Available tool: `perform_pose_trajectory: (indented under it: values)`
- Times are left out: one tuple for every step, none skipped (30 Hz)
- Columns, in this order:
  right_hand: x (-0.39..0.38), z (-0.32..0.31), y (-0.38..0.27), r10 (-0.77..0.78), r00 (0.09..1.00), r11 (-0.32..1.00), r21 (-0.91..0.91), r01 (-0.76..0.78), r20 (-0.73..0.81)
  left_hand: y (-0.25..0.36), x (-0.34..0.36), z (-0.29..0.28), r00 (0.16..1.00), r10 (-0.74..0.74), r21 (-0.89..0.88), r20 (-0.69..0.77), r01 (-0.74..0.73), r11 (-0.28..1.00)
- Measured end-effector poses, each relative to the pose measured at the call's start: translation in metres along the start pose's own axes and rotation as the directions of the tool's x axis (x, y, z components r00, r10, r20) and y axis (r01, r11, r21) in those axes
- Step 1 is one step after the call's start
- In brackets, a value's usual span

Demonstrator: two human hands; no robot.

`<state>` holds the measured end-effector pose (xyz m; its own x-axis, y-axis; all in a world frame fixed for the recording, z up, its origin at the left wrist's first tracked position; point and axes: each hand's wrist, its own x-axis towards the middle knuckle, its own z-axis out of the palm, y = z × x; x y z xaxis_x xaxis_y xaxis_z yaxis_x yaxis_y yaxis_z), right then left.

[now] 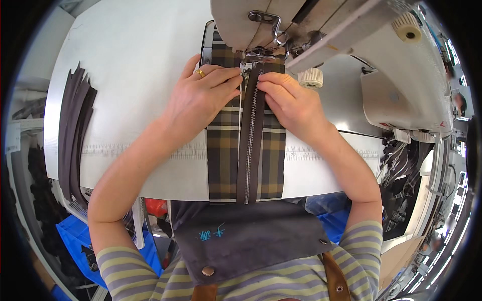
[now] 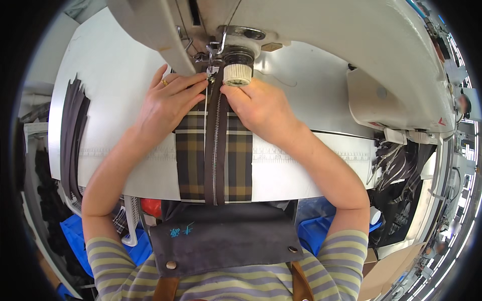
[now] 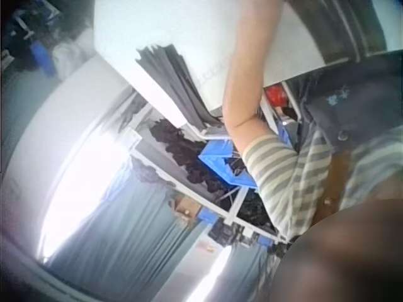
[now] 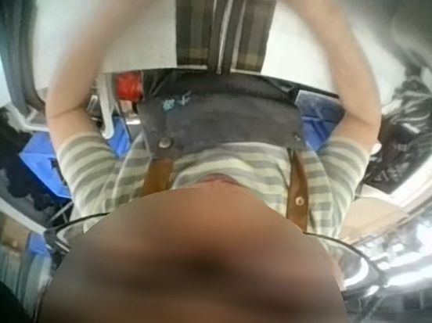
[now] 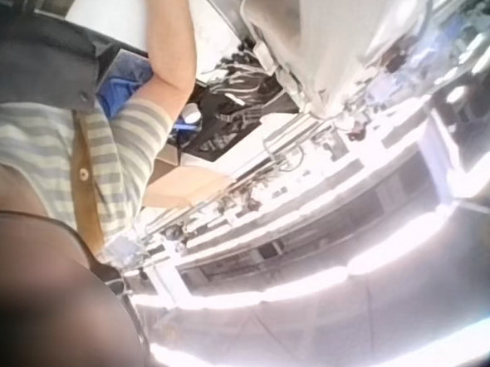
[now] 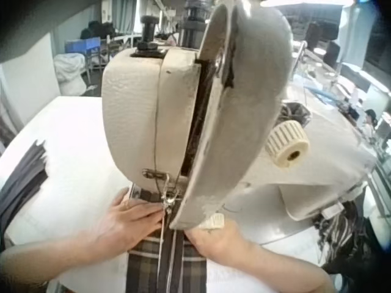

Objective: The recorder uses an industrial sewing machine to attach zippers to plaid fabric pieces.

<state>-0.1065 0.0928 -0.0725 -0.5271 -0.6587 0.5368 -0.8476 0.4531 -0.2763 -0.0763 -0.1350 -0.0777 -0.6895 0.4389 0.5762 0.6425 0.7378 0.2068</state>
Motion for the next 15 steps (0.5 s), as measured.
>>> perform_pose_trajectory:
  values:
    - [-0.0001,-0.0010,-0.0009,-0.010,0.999,0.997,-0.072,0.014,0.047,0.0008,0.0011,-0.0004,1.000,0.001,0.019,-0.007,-0.001,1.000]
    - [0.0006,-0.0016,-0.0018,0.007,0.999,0.997,-0.078,-0.003,0.049,0.0014,0.0018,-0.0011,1.000,0.001,0.020,0.003,-0.001,1.000]
    - [0.0019,-0.0022,-0.0025,-0.029,0.999,0.998,-0.060,0.030,0.012,0.0019,0.0021,-0.0016,1.000,-0.018,0.012,0.019,0.018,1.000]
    - [0.0026,-0.0026,-0.0040,-0.049,0.998,0.998,-0.033,0.048,-0.028,0.0020,0.0018,-0.0020,1.000,-0.021,-0.001,0.012,0.021,1.000]
    - [0.0040,-0.0026,-0.0047,-0.073,0.997,0.996,-0.047,0.072,-0.027,0.0012,0.0016,-0.0023,0.999,-0.035,0.009,0.029,0.035,0.999]
    - [0.0039,-0.0023,-0.0068,-0.045,0.998,0.999,0.020,0.046,-0.040,0.0010,0.0006,-0.0026,0.998,-0.049,-0.013,0.035,0.049,0.999]
    - [0.0042,-0.0016,-0.0086,-0.032,0.998,0.995,0.098,0.037,-0.050,0.0004,-0.0002,-0.0031,0.998,-0.062,-0.035,0.030,0.063,0.997]
    - [0.0046,-0.0003,-0.0094,-0.015,0.999,0.996,0.090,0.019,-0.050,-0.0001,-0.0007,-0.0035,0.997,-0.065,-0.034,0.045,0.066,0.997]
    - [0.0050,0.0014,-0.0101,-0.012,1.000,0.994,0.104,0.014,-0.022,-0.0004,-0.0010,-0.0039,0.996,-0.068,-0.035,0.053,0.070,0.997]
    - [0.0050,0.0026,-0.0104,-0.006,1.000,0.993,0.118,0.003,0.028,-0.0004,-0.0008,-0.0040,0.997,-0.069,-0.038,0.036,0.071,0.997]
    - [0.0048,0.0037,-0.0104,-0.013,1.000,0.993,0.114,0.013,0.005,0.0002,-0.0005,-0.0037,0.996,-0.069,-0.035,0.057,0.071,0.997]
    - [0.0048,0.0047,-0.0102,0.004,1.000,0.992,0.122,-0.007,0.023,0.0013,0.0000,-0.0032,0.993,-0.103,-0.038,0.054,0.105,0.994]
    - [0.0047,0.0054,-0.0098,0.017,0.999,0.991,0.133,-0.021,0.034,0.0025,0.0003,-0.0026,0.991,-0.126,-0.049,0.035,0.127,0.991]
    - [0.0048,0.0059,-0.0093,0.018,0.999,0.992,0.127,-0.023,0.043,0.0035,0.0005,-0.0021,0.989,-0.137,-0.040,0.047,0.139,0.990]
    - [0.0051,0.0061,-0.0088,0.014,0.999,0.993,0.115,-0.019,0.042,0.0043,0.0007,-0.0017,0.992,-0.124,-0.034,0.025,0.124,0.992]
